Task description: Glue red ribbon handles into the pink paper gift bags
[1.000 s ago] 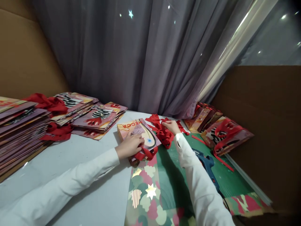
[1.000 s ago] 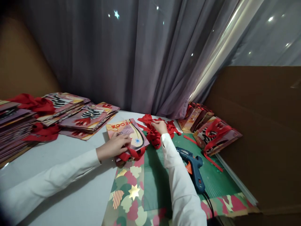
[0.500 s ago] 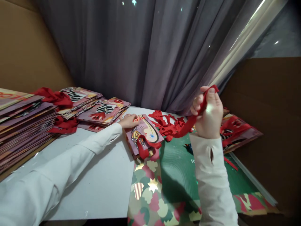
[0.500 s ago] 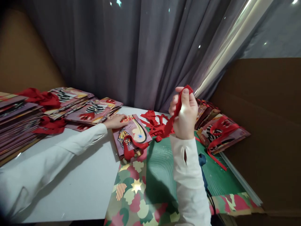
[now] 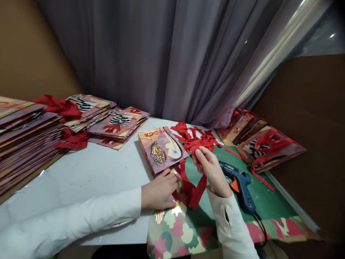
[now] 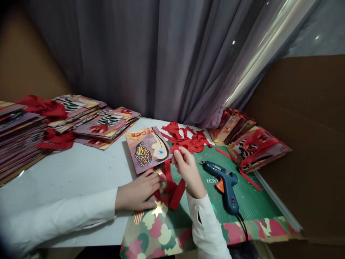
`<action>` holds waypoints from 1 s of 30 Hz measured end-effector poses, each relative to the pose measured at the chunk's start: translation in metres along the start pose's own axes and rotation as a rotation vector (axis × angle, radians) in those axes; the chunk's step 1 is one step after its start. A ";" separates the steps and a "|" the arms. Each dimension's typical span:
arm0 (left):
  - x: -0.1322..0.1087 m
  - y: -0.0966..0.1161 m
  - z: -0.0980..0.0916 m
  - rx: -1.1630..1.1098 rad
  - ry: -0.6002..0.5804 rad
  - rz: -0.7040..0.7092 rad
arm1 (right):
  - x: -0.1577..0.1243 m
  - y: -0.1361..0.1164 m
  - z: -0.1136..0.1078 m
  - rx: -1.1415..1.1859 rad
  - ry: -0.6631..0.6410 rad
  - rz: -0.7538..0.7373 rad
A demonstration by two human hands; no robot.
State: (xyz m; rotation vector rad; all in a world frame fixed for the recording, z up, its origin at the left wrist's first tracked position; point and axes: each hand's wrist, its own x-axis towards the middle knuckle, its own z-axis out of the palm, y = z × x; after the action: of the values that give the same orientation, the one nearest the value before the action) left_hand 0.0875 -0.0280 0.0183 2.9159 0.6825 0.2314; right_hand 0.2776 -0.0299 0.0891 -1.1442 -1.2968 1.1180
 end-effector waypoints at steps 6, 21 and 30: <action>0.018 0.017 -0.013 -0.152 -0.178 0.028 | -0.022 -0.041 -0.015 0.100 0.268 -0.269; 0.033 -0.131 -0.085 -0.039 0.051 -0.960 | -0.007 0.035 0.010 -0.174 -0.392 0.255; 0.021 -0.106 -0.084 0.237 0.132 -0.834 | 0.036 0.083 0.063 -0.153 -0.442 0.337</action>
State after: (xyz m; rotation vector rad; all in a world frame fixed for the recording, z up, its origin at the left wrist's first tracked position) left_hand 0.0454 0.0838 0.0848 2.5285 1.9544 0.2496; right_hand 0.2166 0.0141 0.0083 -1.3075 -1.5841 1.6087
